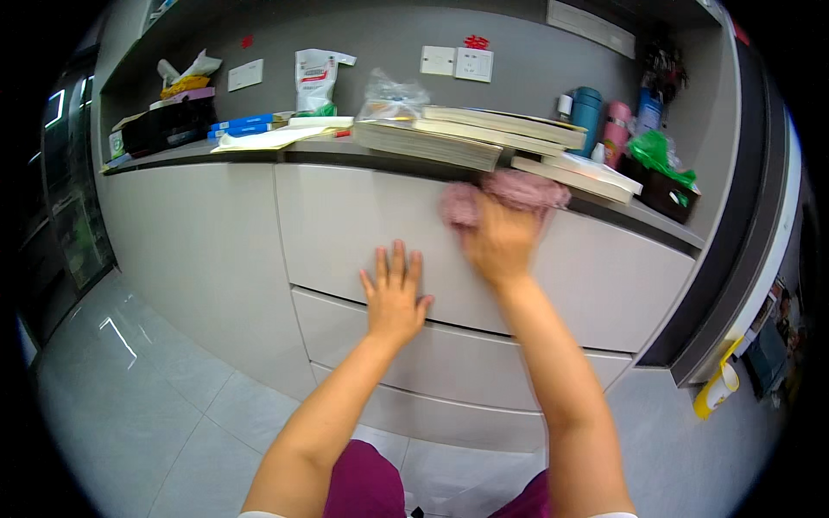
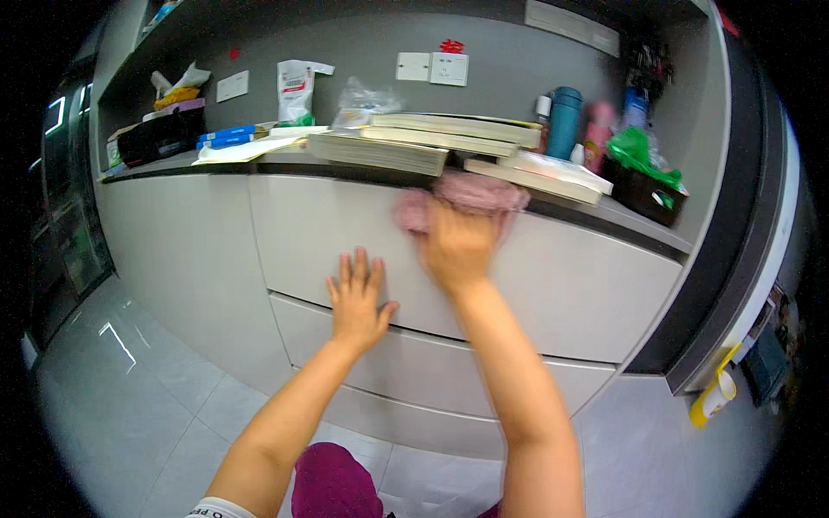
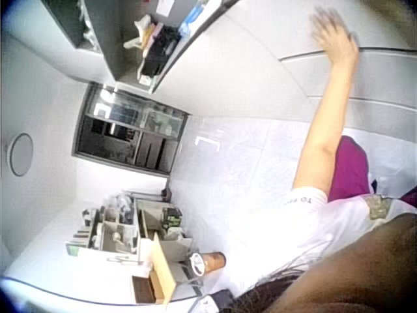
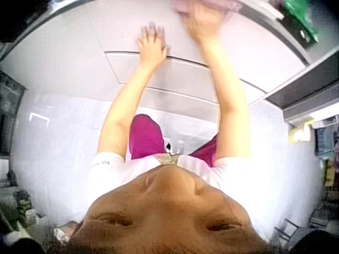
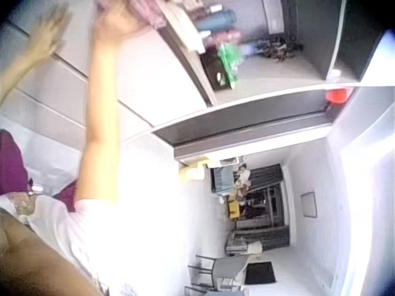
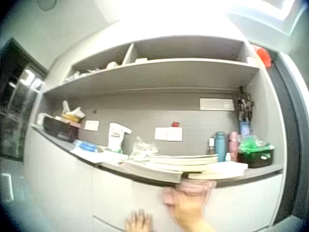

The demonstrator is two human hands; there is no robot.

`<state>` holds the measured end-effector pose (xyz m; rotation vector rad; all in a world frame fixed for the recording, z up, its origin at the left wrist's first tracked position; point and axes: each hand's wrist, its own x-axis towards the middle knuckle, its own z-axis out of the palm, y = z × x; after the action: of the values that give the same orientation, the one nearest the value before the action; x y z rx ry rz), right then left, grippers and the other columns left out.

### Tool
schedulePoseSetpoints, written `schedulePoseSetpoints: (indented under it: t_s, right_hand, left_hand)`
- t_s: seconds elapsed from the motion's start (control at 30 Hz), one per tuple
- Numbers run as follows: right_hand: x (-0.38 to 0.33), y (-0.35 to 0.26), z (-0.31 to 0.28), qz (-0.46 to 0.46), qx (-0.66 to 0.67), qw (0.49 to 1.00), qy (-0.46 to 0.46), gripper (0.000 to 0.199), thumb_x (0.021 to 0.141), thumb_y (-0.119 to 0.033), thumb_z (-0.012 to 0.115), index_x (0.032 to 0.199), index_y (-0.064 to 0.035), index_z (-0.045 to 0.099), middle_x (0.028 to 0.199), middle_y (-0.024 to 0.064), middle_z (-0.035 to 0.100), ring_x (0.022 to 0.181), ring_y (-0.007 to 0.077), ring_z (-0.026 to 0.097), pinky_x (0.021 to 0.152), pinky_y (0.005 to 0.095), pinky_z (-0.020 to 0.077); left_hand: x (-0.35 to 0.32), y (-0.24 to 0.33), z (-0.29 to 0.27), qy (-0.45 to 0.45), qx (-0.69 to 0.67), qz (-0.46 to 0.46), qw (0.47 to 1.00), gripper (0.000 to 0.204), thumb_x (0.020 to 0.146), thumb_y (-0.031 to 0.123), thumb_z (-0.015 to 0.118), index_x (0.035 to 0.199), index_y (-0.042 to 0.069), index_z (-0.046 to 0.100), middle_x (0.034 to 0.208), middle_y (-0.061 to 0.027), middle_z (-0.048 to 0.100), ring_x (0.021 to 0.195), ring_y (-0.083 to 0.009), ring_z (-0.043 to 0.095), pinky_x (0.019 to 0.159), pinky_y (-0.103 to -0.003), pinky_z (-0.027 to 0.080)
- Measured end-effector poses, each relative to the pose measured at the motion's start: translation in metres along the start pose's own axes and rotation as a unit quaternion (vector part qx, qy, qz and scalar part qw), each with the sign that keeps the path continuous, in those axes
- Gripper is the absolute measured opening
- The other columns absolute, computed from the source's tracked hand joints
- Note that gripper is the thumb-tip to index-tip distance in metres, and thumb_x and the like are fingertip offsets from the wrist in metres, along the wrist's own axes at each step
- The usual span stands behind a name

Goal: The person wipes the exterior of a cabinet with a cloth and then opens a drawer to rearrange various items inside by hand, including tools, tape, and packaged components.

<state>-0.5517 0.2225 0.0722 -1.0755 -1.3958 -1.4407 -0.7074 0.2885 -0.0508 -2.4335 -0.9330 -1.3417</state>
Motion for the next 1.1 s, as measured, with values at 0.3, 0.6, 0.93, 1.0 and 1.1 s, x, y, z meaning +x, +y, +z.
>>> schedulePoseSetpoints:
  t_s: [0.3,0.6,0.93,1.0,1.1]
  right_hand:
    - [0.085,-0.174,0.146,-0.145,0.095,0.961,-0.217,0.046,0.068,-0.012,0.068,0.112,-0.0148,0.057,0.106,0.0089,0.057,0.099,0.0271,0.052,0.086,0.038,0.0398]
    - [0.0,0.014,-0.011,-0.059,-0.006,0.993,-0.097,0.07,0.064,-0.027,0.068,0.128,-0.0053,0.049,0.126,0.0137,0.051,0.117,0.0342,0.046,0.1,0.0478,0.0311]
    - [-0.161,0.135,-0.122,0.394,-0.179,0.892,0.131,0.082,0.082,-0.038,0.06,0.143,0.0017,0.021,0.146,0.027,0.021,0.135,0.0423,0.02,0.11,0.0518,0.0126]
    - [-0.168,0.074,-0.089,0.307,-0.169,0.936,0.042,0.081,0.08,-0.036,0.059,0.142,0.0018,0.023,0.147,0.0259,0.021,0.136,0.0437,0.018,0.11,0.0542,0.0095]
    - [-0.198,-0.009,-0.057,0.262,0.01,0.936,-0.234,0.075,0.074,-0.035,0.061,0.138,-0.008,0.034,0.141,0.0154,0.035,0.132,0.0363,0.029,0.107,0.0514,0.0203]
  left_hand:
    - [0.002,0.0,-0.003,0.052,-0.023,0.091,0.994,0.076,0.086,0.038,0.059,0.146,0.01,0.022,0.152,-0.0181,0.013,0.139,-0.0376,0.015,0.111,-0.053,0.009]
    - [0.005,-0.008,-0.002,0.013,0.033,0.021,0.999,0.084,0.075,0.036,0.07,0.144,0.013,0.027,0.152,-0.0142,0.016,0.138,-0.0399,0.014,0.098,-0.07,0.021]
    - [0.003,0.016,0.007,0.052,-0.02,0.012,0.998,0.086,0.076,0.024,0.067,0.147,0.015,0.019,0.154,-0.0138,0.008,0.139,-0.0418,0.008,0.103,-0.066,0.015]
    - [0.003,0.012,0.01,0.068,-0.022,0.032,0.997,0.086,0.077,0.024,0.067,0.147,0.014,0.019,0.154,-0.0147,0.008,0.14,-0.0409,0.007,0.104,-0.064,0.015]
    - [0.006,0.017,0.008,0.045,0.016,0.026,0.999,0.086,0.077,0.025,0.067,0.147,0.013,0.018,0.154,-0.0152,0.008,0.14,-0.0398,0.007,0.105,-0.063,0.015]
